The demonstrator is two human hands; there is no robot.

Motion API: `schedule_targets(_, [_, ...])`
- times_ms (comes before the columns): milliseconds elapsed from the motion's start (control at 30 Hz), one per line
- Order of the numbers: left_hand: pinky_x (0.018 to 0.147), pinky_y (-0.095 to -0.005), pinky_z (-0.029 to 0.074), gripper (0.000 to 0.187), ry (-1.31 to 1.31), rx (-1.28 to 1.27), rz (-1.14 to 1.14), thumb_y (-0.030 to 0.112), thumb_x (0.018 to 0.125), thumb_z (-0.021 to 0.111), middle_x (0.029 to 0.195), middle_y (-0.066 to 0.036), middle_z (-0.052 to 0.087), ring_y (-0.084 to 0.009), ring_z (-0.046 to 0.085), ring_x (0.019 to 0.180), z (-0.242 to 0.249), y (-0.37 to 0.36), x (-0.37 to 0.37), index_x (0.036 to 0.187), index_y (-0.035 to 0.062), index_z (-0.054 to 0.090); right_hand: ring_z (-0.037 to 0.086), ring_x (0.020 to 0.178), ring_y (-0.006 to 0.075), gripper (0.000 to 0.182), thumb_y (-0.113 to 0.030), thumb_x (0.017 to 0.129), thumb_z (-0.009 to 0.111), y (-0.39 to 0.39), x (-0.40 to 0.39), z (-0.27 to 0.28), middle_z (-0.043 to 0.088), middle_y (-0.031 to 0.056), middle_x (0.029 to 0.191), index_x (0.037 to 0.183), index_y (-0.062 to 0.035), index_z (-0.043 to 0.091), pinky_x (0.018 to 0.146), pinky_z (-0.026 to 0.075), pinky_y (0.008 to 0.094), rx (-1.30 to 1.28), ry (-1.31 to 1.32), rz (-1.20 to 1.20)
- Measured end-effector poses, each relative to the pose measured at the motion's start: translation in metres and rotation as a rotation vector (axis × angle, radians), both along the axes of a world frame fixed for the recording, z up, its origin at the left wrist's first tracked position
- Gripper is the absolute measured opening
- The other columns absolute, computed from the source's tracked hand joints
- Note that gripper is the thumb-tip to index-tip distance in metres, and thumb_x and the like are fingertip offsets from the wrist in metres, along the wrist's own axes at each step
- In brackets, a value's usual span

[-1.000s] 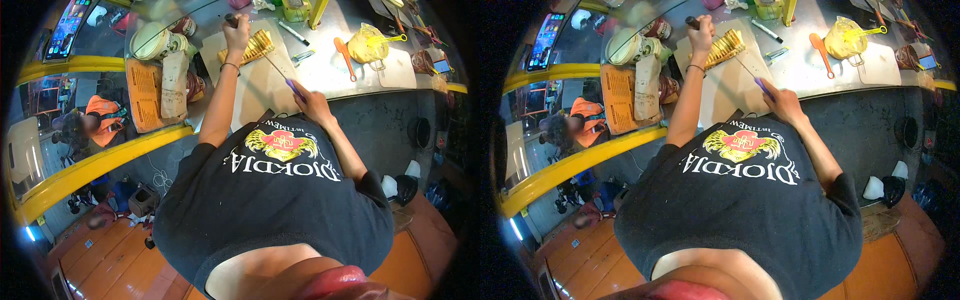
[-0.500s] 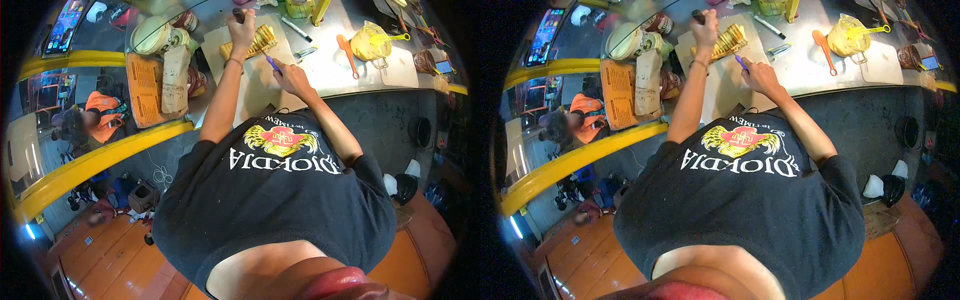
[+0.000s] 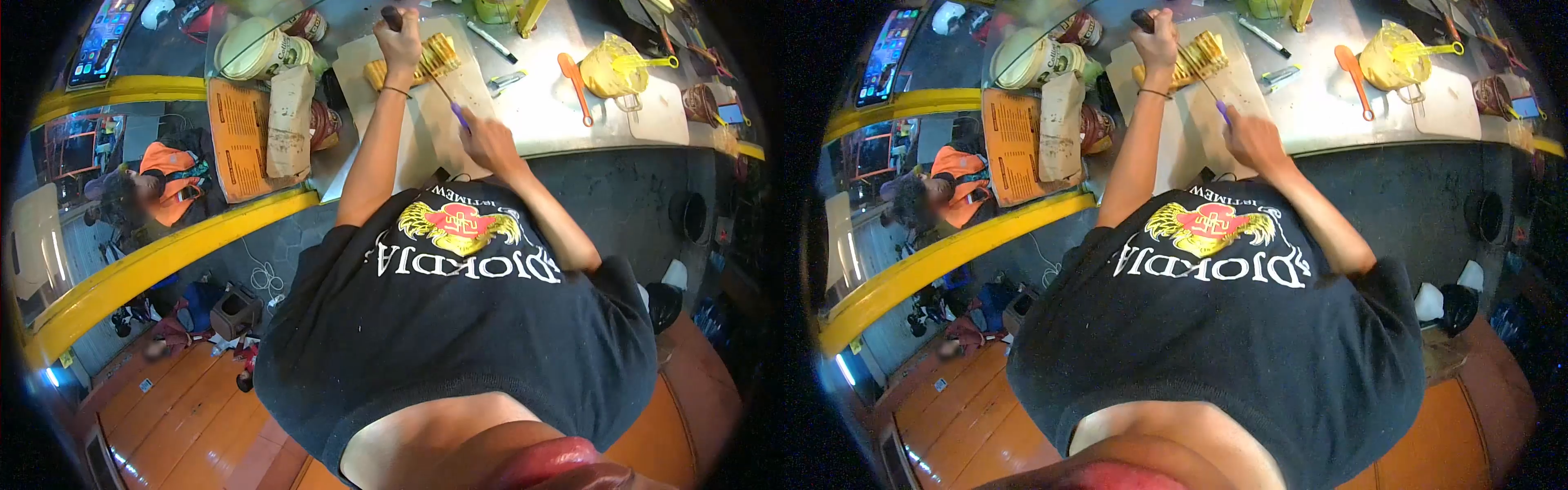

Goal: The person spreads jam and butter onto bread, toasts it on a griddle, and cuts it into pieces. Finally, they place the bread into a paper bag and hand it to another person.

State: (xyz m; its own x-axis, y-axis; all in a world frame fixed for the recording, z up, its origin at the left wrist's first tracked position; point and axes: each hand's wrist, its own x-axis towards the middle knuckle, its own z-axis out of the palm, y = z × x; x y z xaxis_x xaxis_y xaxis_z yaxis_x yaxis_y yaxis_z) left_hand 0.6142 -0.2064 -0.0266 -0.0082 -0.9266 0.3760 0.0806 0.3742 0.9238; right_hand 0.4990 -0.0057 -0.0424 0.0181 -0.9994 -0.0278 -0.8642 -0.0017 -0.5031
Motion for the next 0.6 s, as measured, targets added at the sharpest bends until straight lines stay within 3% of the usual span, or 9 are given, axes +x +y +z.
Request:
schedule_targets(133, [0.049, -0.0262, 0.030, 0.031, 0.040, 0.089, -0.009, 0.012, 0.091, 0.059, 0.061, 0.008, 0.042, -0.0056, 0.038, 0.055, 0.004, 0.006, -0.005, 0.063, 0.0108, 0.046, 0.064, 0.060, 0.0404, 0.035, -0.021, 0.090, 0.051, -0.076, 0.022, -0.043, 0.063, 0.0225, 0.066, 0.121, -0.0046, 0.055, 0.057, 0.050, 0.0509, -0.108, 0.025, 0.002])
schedule_targets(200, [0.051, -0.0272, 0.031, 0.030, 0.029, -0.071, 0.050, 0.012, 0.091, 0.059, 0.062, 0.008, 0.042, -0.0063, 0.038, 0.056, 0.001, 0.005, -0.005, 0.064, 0.0098, 0.046, 0.063, 0.060, 0.0402, 0.035, -0.020, 0.091, 0.049, -0.037, 0.017, -0.034, 0.063, 0.0222, 0.066, 0.122, -0.0050, 0.054, 0.057, 0.050, 0.0510, -0.077, -0.047, -0.011])
schedule_targets(267, [0.052, -0.0276, 0.031, 0.030, 0.015, -0.072, 0.040, 0.011, 0.091, 0.059, 0.062, 0.007, 0.042, -0.0065, 0.038, 0.057, -0.006, -0.003, -0.001, 0.064, 0.0095, 0.046, 0.063, 0.058, 0.0393, 0.036, -0.019, 0.090, 0.049, 0.012, -0.001, -0.021, 0.063, 0.0216, 0.065, 0.125, -0.0074, 0.054, 0.054, 0.049, 0.0507, -0.002, -0.031, 0.042])
schedule_targets(367, [0.052, -0.0284, 0.032, 0.030, 0.013, -0.058, 0.049, 0.012, 0.090, 0.059, 0.062, 0.007, 0.042, -0.0069, 0.038, 0.057, -0.007, -0.008, 0.001, 0.063, 0.0092, 0.046, 0.062, 0.056, 0.0388, 0.041, -0.019, 0.091, 0.049, 0.013, 0.003, -0.029, 0.062, 0.0210, 0.064, 0.132, -0.0120, 0.050, 0.051, 0.048, 0.0504, -0.046, -0.044, 0.023])
schedule_targets(467, [0.046, -0.0277, 0.029, 0.036, 0.140, -0.023, -0.039, 0.013, 0.089, 0.059, 0.056, 0.006, 0.039, -0.0066, 0.035, 0.049, 0.002, -0.007, -0.006, 0.060, 0.0103, 0.039, 0.061, 0.056, 0.0390, 0.047, -0.022, 0.091, 0.050, -0.058, 0.021, -0.069, 0.062, 0.0218, 0.065, 0.137, -0.0170, 0.046, 0.049, 0.047, 0.0507, -0.084, -0.013, -0.012])
schedule_targets(500, [0.040, -0.0266, 0.026, 0.041, 0.254, 0.008, -0.117, 0.013, 0.088, 0.060, 0.050, 0.005, 0.036, -0.0060, 0.032, 0.041, 0.004, -0.007, -0.007, 0.058, 0.0112, 0.032, 0.061, 0.056, 0.0390, 0.047, -0.022, 0.091, 0.050, -0.051, 0.018, -0.069, 0.062, 0.0218, 0.065, 0.137, -0.0170, 0.046, 0.049, 0.047, 0.0507, -0.086, -0.012, -0.020])
schedule_targets(600, [0.040, -0.0266, 0.026, 0.040, 0.164, -0.120, -0.041, 0.013, 0.088, 0.060, 0.050, 0.005, 0.036, -0.0059, 0.033, 0.041, -0.003, -0.013, -0.003, 0.058, 0.0114, 0.033, 0.062, 0.058, 0.0403, 0.051, -0.022, 0.089, 0.053, 0.008, -0.004, -0.056, 0.064, 0.0190, 0.068, 0.139, -0.0177, 0.043, 0.052, 0.049, 0.0512, -0.092, -0.038, 0.045])
